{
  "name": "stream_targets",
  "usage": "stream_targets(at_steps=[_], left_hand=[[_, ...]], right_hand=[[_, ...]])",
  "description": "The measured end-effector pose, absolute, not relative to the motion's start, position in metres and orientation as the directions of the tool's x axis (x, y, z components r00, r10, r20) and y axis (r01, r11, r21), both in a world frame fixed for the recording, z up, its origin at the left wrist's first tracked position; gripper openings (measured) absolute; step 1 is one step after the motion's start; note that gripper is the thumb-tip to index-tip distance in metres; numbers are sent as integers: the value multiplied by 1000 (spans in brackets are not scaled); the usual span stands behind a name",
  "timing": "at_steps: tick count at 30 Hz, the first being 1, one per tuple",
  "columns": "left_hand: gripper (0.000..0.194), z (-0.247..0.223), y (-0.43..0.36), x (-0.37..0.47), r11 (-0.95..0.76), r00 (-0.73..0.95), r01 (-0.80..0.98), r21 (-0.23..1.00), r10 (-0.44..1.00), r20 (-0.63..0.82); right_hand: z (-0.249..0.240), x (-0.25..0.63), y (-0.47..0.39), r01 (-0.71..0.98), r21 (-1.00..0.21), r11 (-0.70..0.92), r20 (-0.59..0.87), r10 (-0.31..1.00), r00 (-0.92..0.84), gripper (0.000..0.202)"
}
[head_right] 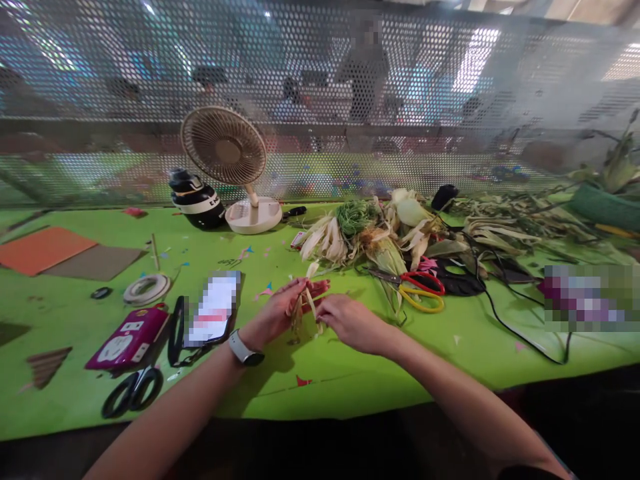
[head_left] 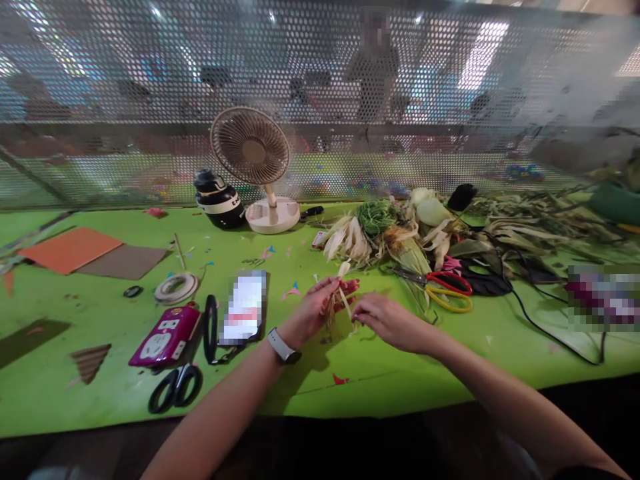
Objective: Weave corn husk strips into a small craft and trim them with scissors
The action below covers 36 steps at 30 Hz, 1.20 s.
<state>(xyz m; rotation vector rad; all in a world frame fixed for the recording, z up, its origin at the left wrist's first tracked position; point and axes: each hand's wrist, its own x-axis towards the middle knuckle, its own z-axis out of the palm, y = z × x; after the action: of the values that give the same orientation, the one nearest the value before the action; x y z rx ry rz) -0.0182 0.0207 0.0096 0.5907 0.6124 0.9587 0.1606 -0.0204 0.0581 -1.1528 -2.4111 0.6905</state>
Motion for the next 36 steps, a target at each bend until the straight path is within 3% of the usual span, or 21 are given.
stream_targets(at_steps=[3,5,7,11,16,21,23,25,27,29,32,36], left_hand=[[17,9,22,-18,440,417,-540,717,880,-226],[18,10,22,-19,429,398,-533,729,888,-232],[19,10,23,-19,415,368,-537,734,899,-239],[20,6,25,-21,397,312,-548,736,914,-261],[22,6,26,-22,400,308,-546,736,913,-268],[23,14,23,-21,258,209,-528,809,963,-171],[23,15,23,-20,208,187,-528,823,974,-126],[22,14,24,-19,196,190,-514,835,975,-111],[20,12,24,-18,198,190,-489,849,975,-118],[20,11,24,-18,205,190,-471,858,973,-128],[18,13,20,-17,237,257,-484,842,959,-121],[19,17,15,-20,408,514,-441,800,845,-147]], right_hand=[[71,178,12,732,-537,419,171,904,-392,18],[81,188,46,850,-424,312,259,941,-217,18],[86,191,81,950,-288,122,242,969,-51,20],[81,183,128,960,-280,3,234,970,66,25],[76,181,130,928,-371,39,278,958,71,16],[66,191,94,828,-526,195,252,965,-67,31],[62,196,82,727,-625,283,335,939,-77,34],[60,202,77,746,-595,298,488,872,40,28],[62,206,76,785,-570,244,544,828,138,24],[62,203,74,702,-676,222,460,872,166,37],[54,182,59,337,-921,197,220,975,32,70],[39,144,31,33,-993,110,106,990,-97,70]])
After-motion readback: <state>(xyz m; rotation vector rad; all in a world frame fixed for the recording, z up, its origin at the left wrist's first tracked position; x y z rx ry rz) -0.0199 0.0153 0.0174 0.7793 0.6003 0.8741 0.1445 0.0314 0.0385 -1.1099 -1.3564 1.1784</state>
